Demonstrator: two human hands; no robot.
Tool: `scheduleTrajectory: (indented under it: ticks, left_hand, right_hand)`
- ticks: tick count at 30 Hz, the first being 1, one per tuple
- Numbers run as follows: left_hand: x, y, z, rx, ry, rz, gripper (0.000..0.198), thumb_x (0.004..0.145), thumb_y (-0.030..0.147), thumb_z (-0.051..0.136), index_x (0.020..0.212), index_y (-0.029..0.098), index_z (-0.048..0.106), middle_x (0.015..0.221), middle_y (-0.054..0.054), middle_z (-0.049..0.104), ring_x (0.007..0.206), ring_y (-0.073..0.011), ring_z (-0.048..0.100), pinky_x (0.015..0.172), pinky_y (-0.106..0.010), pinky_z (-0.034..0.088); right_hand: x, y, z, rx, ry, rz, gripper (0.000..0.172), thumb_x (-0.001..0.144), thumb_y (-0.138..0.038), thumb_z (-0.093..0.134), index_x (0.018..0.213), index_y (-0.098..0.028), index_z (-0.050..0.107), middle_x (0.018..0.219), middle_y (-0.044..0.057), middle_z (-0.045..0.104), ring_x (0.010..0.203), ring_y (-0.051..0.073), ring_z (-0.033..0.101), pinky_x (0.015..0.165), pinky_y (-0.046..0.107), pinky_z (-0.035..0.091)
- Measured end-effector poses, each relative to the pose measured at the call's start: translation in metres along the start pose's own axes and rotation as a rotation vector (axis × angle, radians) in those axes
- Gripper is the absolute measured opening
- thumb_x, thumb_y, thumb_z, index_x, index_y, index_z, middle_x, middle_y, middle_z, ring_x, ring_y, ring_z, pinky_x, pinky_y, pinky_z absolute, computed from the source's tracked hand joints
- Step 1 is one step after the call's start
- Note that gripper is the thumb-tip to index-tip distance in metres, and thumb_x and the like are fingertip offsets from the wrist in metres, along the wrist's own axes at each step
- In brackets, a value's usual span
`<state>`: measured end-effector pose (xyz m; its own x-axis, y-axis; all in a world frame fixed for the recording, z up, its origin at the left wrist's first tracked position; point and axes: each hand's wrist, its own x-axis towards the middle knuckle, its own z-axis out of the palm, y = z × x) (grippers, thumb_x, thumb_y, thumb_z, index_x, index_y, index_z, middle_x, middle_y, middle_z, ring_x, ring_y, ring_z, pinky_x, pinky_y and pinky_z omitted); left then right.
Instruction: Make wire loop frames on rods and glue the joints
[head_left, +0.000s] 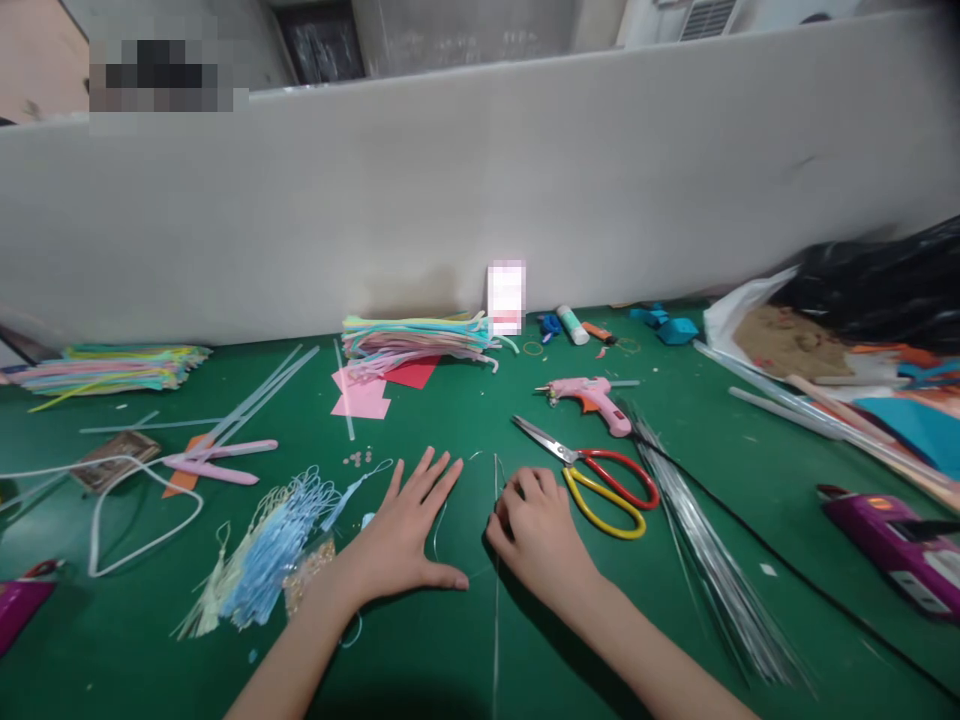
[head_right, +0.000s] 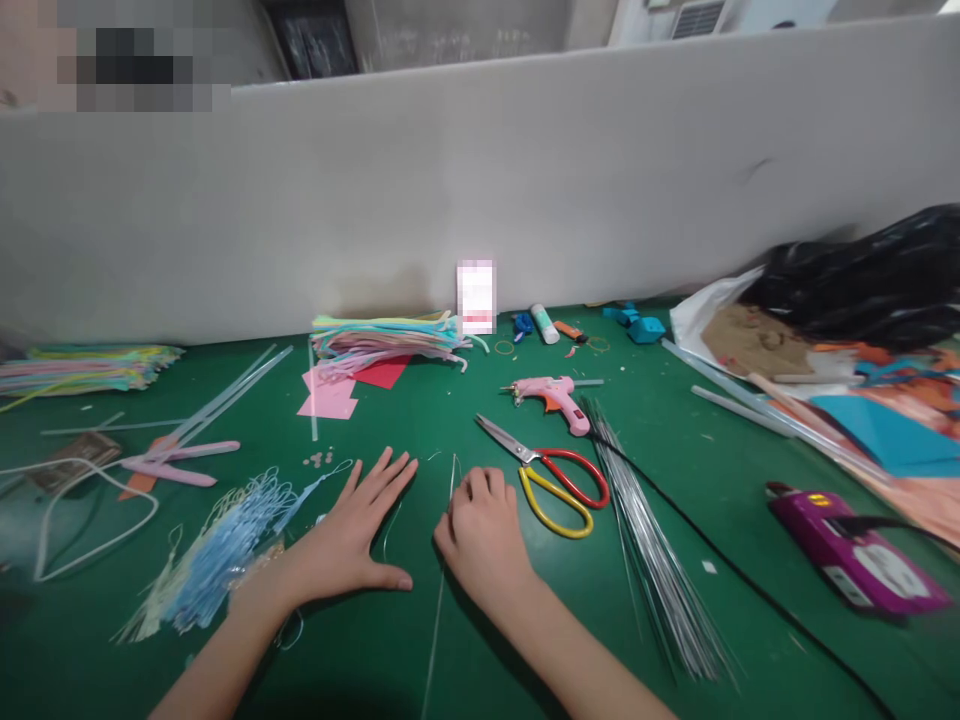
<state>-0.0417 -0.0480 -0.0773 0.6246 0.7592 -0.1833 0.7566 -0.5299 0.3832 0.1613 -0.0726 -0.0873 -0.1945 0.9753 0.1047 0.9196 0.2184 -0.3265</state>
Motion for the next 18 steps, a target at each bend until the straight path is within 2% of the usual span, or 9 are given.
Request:
scheduleTrajectory:
  ticks: [7, 13, 15, 18]
  left_hand:
    - [-0.0033, -0.0064, -0.0008, -0.044, 0.026, 0.021, 0.116, 0.07, 0.075, 0.06, 0.151, 0.032, -0.011, 0.161, -0.007, 0.006, 0.146, -0.0327, -0.001, 0.116, -0.057, 0.0]
    - [-0.0011, -0.0034, -0.0022, -0.046, 0.0, 0.025, 0.114, 0.071, 0.074, 0.059, 0.152, 0.032, -0.01, 0.161, -0.008, 0.006, 0.146, -0.0326, -0.001, 0.116, -0.057, 0.0]
    - [-0.0012, -0.0026, -0.0016, -0.048, 0.001, 0.033, 0.114, 0.071, 0.074, 0.059, 0.151, 0.032, -0.009, 0.161, -0.007, 0.007, 0.146, -0.0323, 0.0, 0.116, -0.057, 0.001]
    - [-0.0025, -0.0039, -0.0007, -0.059, 0.013, 0.047, 0.115, 0.07, 0.074, 0.06, 0.151, 0.032, -0.01, 0.161, -0.007, 0.008, 0.146, -0.0323, 0.001, 0.116, -0.058, 0.003]
  right_hand:
    - [-0.0009, 0.0035, 0.004, 0.09, 0.026, -0.027, 0.012, 0.083, -0.019, 0.056, 0.072, -0.016, 0.062, 0.094, 0.01, 0.059, 0.098, 0.027, 0.046, 0.079, 0.038, 0.038]
    - [-0.0042, 0.0011, 0.0033, 0.188, -0.023, -0.053, 0.011, 0.079, -0.019, 0.062, 0.068, -0.018, 0.06, 0.095, 0.008, 0.058, 0.1, 0.027, 0.047, 0.078, 0.037, 0.038]
    - [-0.0042, 0.0013, 0.0014, 0.206, -0.025, -0.06, 0.009, 0.081, -0.021, 0.062, 0.072, -0.018, 0.062, 0.096, 0.008, 0.058, 0.101, 0.027, 0.047, 0.079, 0.038, 0.039]
    - [-0.002, 0.0076, -0.0025, 0.224, 0.021, -0.074, 0.009, 0.085, -0.023, 0.06, 0.09, -0.021, 0.067, 0.098, 0.008, 0.057, 0.099, 0.026, 0.047, 0.082, 0.039, 0.04]
